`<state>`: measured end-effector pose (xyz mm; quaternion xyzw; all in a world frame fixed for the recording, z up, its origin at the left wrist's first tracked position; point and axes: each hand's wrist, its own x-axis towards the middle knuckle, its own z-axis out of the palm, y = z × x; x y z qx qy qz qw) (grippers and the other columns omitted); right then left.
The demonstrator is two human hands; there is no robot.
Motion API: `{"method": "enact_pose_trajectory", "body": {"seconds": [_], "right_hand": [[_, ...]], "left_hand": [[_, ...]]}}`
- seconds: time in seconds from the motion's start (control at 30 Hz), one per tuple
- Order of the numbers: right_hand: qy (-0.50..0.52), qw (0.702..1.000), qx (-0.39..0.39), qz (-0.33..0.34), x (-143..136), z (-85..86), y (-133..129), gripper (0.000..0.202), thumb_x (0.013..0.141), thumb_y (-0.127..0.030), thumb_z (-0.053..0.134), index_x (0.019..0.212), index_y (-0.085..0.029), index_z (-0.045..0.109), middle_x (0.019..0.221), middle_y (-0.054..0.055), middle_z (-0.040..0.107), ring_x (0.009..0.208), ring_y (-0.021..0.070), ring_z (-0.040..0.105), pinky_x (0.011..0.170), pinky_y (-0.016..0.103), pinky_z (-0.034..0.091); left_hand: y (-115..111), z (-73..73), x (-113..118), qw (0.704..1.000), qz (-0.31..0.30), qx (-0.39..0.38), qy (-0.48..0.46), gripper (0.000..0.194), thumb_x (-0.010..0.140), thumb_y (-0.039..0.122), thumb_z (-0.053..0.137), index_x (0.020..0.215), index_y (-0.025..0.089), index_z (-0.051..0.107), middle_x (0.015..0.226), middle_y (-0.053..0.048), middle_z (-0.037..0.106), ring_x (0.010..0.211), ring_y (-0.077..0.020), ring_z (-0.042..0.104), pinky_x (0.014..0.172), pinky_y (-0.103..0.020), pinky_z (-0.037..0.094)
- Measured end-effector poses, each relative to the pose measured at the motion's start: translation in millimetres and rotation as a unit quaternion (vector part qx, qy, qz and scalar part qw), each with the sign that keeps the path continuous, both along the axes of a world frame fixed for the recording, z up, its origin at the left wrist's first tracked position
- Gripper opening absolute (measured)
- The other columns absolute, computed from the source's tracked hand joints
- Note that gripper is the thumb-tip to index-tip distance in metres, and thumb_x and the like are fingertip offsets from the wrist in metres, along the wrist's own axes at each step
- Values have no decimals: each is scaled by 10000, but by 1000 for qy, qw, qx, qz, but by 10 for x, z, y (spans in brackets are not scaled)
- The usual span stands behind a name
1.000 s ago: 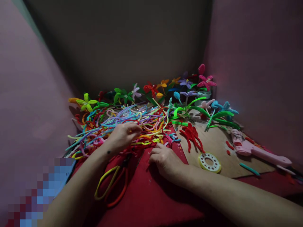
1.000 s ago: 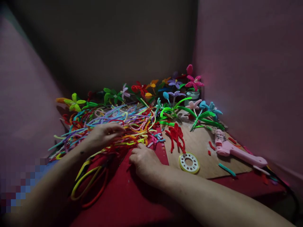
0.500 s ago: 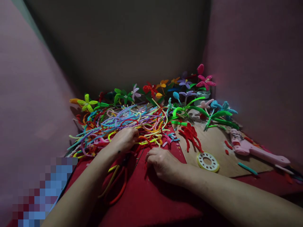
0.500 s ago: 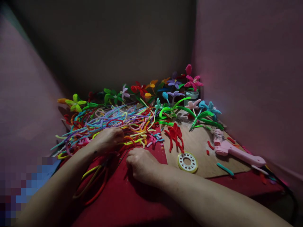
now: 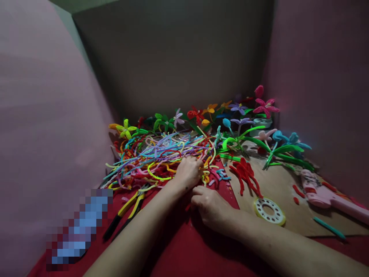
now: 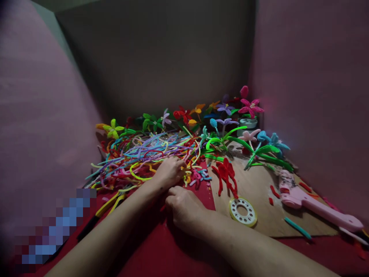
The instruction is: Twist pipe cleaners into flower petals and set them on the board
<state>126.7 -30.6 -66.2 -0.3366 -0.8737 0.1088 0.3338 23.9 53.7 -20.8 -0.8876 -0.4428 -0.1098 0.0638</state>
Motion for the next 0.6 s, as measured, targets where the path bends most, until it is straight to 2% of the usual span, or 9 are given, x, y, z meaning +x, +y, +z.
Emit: {"method": "enact_pose_trajectory", "body": {"seconds": [0.2,0.4,0.6], "right_hand": [[20,1000,-5,17,-3,-41,-2,182,675,-12,480,641,-142,603,775,62,596,739,146,536,625,229,410],[23,999,-25,15,-5,-17,0,207,675,13,463,644,-139,599,770,57,594,735,140,534,636,225,418],[28,999,-20,7,-4,-20,-3,226,636,41,445,637,-136,585,780,60,599,733,133,541,647,213,431]], "left_hand": [[-63,-26,-18,999,20,34,-23,228,835,315,447,790,187,631,864,-70,625,855,-195,541,811,-355,352],[-71,16,-89,996,72,45,-10,173,797,260,454,812,172,602,906,-78,630,873,-219,547,801,-381,347],[-21,-13,-184,996,85,40,2,154,767,207,466,759,149,609,868,-111,641,854,-241,570,798,-392,359]]}}
